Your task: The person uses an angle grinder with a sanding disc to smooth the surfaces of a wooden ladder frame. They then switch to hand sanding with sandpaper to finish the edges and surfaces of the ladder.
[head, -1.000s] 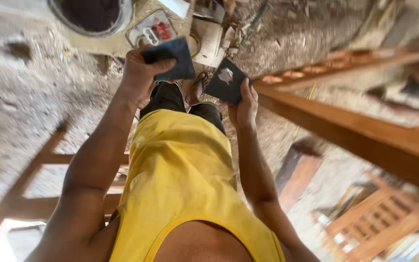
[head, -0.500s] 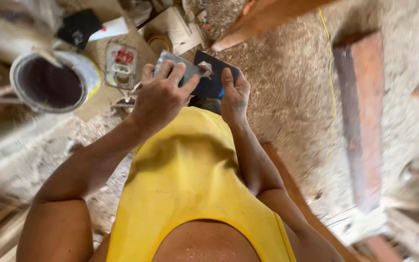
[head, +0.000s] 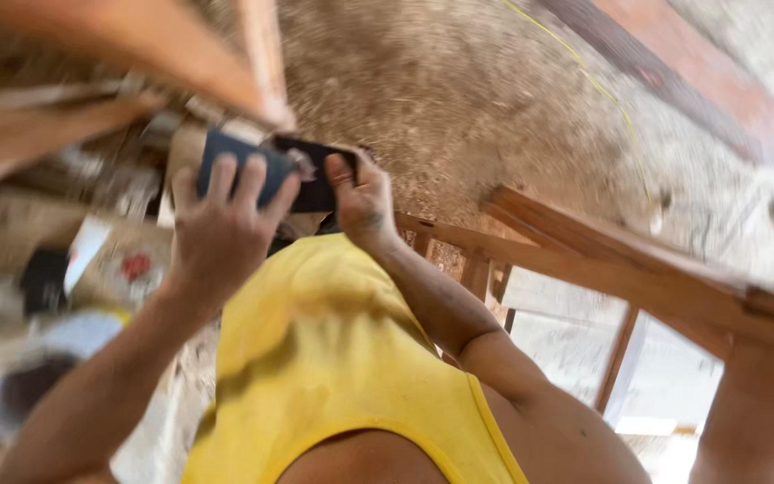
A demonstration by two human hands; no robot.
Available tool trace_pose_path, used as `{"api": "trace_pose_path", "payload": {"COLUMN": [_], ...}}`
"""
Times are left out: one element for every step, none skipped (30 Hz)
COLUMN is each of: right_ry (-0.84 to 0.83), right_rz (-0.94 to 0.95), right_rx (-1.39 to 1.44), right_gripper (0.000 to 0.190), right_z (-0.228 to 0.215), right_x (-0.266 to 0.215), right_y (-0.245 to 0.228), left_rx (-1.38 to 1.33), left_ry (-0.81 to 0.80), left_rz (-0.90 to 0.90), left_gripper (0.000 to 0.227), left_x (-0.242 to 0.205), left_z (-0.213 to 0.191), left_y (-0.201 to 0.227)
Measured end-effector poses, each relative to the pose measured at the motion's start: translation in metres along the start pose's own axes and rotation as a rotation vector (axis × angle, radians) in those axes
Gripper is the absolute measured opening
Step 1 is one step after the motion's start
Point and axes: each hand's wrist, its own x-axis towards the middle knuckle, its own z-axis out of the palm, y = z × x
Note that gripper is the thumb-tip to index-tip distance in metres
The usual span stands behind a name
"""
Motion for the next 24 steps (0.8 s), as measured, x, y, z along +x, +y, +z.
{"api": "trace_pose_path", "payload": {"right_ry": [0.031,0.027,0.022,0.027,0.032,0.050,0.069,0.076,0.084,0.105,0.126,0.146,0.179,0.211,0.243,0.237,0.232,0.234,0.284,0.344,0.404,0.435,0.465,0.499], "right_rz": [0.002,0.007,0.010,0.006,0.003,0.012,-0.003,-0.013,-0.024,-0.031,-0.039,-0.030,-0.030,-0.010,0.011,-0.027,-0.064,-0.118,-0.114,-0.106,-0.098,-0.117,-0.136,-0.151], "right_rx": [0.067,0.136,0.206,0.183,0.160,0.137,0.169,0.198,0.226,0.184,0.142,0.109,0.158,0.209,0.259,0.266,0.274,0.280,0.268,0.254,0.240,0.219,0.198,0.183], "right_gripper": [0.032,0.033,0.034,0.034,0.034,0.034,0.034,0.034,0.035,0.035,0.035,0.035,0.034,0.034,0.033,0.033,0.033,0.034,0.033,0.033,0.033,0.033,0.033,0.033], "right_z": [-0.009,-0.019,-0.030,-0.042,-0.054,-0.067,-0.081,-0.098,-0.114,-0.130,-0.148,-0.163,-0.181,-0.201,-0.218,-0.236,-0.253,-0.266,-0.277,-0.286,-0.295,-0.305,-0.316,-0.323], "right_x": [0.005,0.010,0.017,0.029,0.042,0.048,0.059,0.072,0.084,0.101,0.117,0.125,0.138,0.146,0.151,0.154,0.157,0.163,0.167,0.169,0.173,0.174,0.176,0.173], "right_y": [0.001,0.001,0.000,0.000,-0.001,-0.001,-0.002,-0.001,-0.001,0.000,0.002,0.006,0.012,0.016,0.018,0.019,0.020,0.021,0.023,0.026,0.029,0.032,0.036,0.040], "left_rx": [-0.008,-0.007,-0.006,0.004,0.013,0.013,0.016,0.020,0.023,0.032,0.041,0.050,0.039,0.019,-0.002,-0.031,-0.059,-0.083,-0.082,-0.088,-0.094,-0.107,-0.119,-0.127], "left_ry": [0.013,0.011,0.010,0.030,0.050,0.062,0.074,0.080,0.086,0.103,0.121,0.120,0.143,0.148,0.153,0.153,0.152,0.167,0.164,0.160,0.157,0.153,0.148,0.135], "left_rz": [0.066,0.100,0.135,0.105,0.075,0.057,0.114,0.159,0.205,0.181,0.157,0.137,0.199,0.261,0.322,0.292,0.261,0.238,0.321,0.414,0.506,0.491,0.476,0.466], "left_gripper": [0.031,0.030,0.029,0.026,0.024,0.021,0.022,0.022,0.023,0.020,0.018,0.016,0.020,0.023,0.027,0.024,0.021,0.018,0.020,0.022,0.024,0.023,0.022,0.021], "left_x": [0.013,0.024,0.038,0.054,0.071,0.087,0.105,0.123,0.142,0.165,0.190,0.209,0.228,0.243,0.260,0.280,0.299,0.318,0.331,0.341,0.353,0.366,0.381,0.393], "left_z": [0.003,0.005,0.008,0.012,0.016,0.019,0.023,0.027,0.032,0.038,0.047,0.053,0.061,0.066,0.068,0.070,0.071,0.073,0.074,0.075,0.077,0.081,0.087,0.091], "left_y": [0.003,0.010,0.015,0.017,0.019,0.024,0.031,0.042,0.052,0.059,0.064,0.068,0.079,0.097,0.109,0.115,0.122,0.127,0.137,0.149,0.156,0.162,0.167,0.170]}}
